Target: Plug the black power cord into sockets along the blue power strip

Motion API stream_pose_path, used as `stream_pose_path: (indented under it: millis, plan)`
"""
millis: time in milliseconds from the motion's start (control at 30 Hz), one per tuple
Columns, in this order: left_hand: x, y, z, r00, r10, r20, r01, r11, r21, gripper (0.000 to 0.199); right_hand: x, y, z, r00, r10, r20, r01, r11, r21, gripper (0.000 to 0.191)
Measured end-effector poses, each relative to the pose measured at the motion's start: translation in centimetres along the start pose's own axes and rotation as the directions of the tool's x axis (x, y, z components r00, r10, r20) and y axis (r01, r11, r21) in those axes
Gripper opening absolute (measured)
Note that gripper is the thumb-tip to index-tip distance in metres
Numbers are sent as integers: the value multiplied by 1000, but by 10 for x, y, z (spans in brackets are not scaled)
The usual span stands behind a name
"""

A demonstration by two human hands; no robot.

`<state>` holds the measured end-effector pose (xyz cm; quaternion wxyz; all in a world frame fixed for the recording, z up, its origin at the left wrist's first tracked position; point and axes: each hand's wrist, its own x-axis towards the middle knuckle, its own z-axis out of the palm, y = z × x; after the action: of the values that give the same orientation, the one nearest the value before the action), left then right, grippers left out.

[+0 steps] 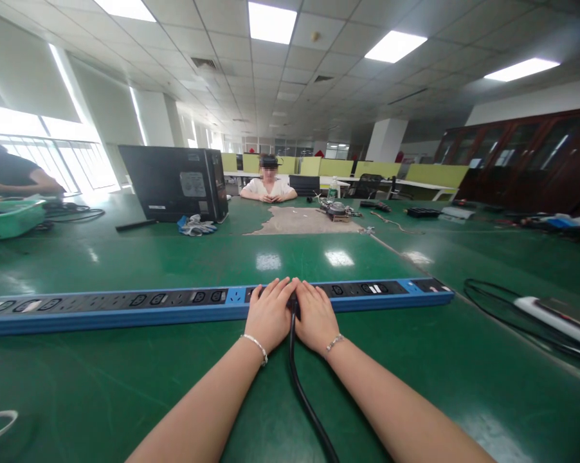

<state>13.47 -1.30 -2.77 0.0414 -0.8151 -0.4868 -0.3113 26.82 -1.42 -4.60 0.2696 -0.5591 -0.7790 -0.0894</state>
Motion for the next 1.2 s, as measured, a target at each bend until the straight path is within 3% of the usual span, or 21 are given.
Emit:
stream_pose_path:
  millis: [533,967,1200]
  plan:
    - [5,8,-9,993,-104,58,105,994,-8,40,6,-1,-10,997,44,58,-48,997,68,52]
    - [11,7,5,996,-84,9,84,996,38,38,4,-5,-4,998,55,15,-55,998,40,50]
    - [12,3,7,995,-66,-79,60,996,-72,29,4,-8,-1,998,66,3,-66,997,43,54]
